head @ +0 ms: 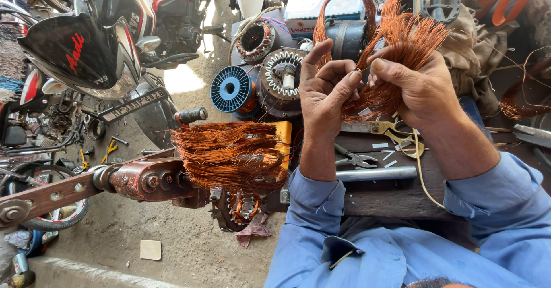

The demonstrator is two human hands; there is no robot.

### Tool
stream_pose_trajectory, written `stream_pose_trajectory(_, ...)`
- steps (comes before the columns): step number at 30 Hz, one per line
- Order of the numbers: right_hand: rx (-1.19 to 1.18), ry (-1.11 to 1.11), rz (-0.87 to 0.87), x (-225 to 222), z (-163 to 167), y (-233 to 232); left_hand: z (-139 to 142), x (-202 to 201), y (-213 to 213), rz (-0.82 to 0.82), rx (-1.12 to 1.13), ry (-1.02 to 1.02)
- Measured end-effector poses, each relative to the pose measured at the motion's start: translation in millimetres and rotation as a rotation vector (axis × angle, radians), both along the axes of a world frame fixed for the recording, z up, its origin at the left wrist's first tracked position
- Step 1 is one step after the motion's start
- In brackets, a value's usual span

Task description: The person holds and twists strands of copper wire with both hands, preparing them for winding onto a motor stator. The hands repeatedly gather, align, and twist the wire bundle while other motor components and tools rest on the workbench.

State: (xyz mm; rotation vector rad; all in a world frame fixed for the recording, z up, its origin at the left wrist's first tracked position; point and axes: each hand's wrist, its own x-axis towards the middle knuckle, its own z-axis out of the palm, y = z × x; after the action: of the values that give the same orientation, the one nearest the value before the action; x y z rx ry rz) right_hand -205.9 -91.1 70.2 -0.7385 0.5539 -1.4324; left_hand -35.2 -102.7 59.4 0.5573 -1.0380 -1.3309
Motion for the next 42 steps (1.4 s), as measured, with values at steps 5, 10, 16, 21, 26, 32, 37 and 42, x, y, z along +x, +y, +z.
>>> stream_pose_trajectory(5, -0.013, -0.112, 0.021, -2.0, 5.9, -0.2, -1.1, 1.2, -0.2, 0.011, -0.002, 0.004)
stream_pose_trajectory(10, -0.039, -0.152, 0.014, -1.0, 9.7, 0.4, -1.0, 0.7, 1.7, 0.015, 0.011, -0.027)
stream_pose_trajectory(16, -0.032, -0.055, -0.051, 1.7, 5.5, 1.3, -0.3, 1.4, 0.9, -0.008, 0.01, -0.03)
stream_pose_trajectory(21, -0.042, -0.095, 0.017, -2.7, 1.3, -1.9, -0.2, 0.9, 1.5, 0.015, 0.011, 0.014)
stream_pose_trajectory(26, 0.029, -0.151, 0.074, -5.1, -0.4, -3.8, 1.9, 1.0, 1.6, 0.017, 0.013, 0.022)
stream_pose_trajectory(32, 0.01, -0.056, 0.018, -6.9, -0.1, -1.9, 2.0, 0.2, 0.4, 0.019, 0.012, 0.041)
stream_pose_trajectory(37, -0.027, 0.017, 0.048, -7.8, -1.5, -1.6, 0.1, -0.3, -1.2, 0.02, 0.027, 0.115)
stream_pose_trajectory(42, -0.06, 0.001, 0.031, -6.9, -1.4, -0.9, -1.0, 0.3, -0.3, 0.001, 0.011, 0.096)
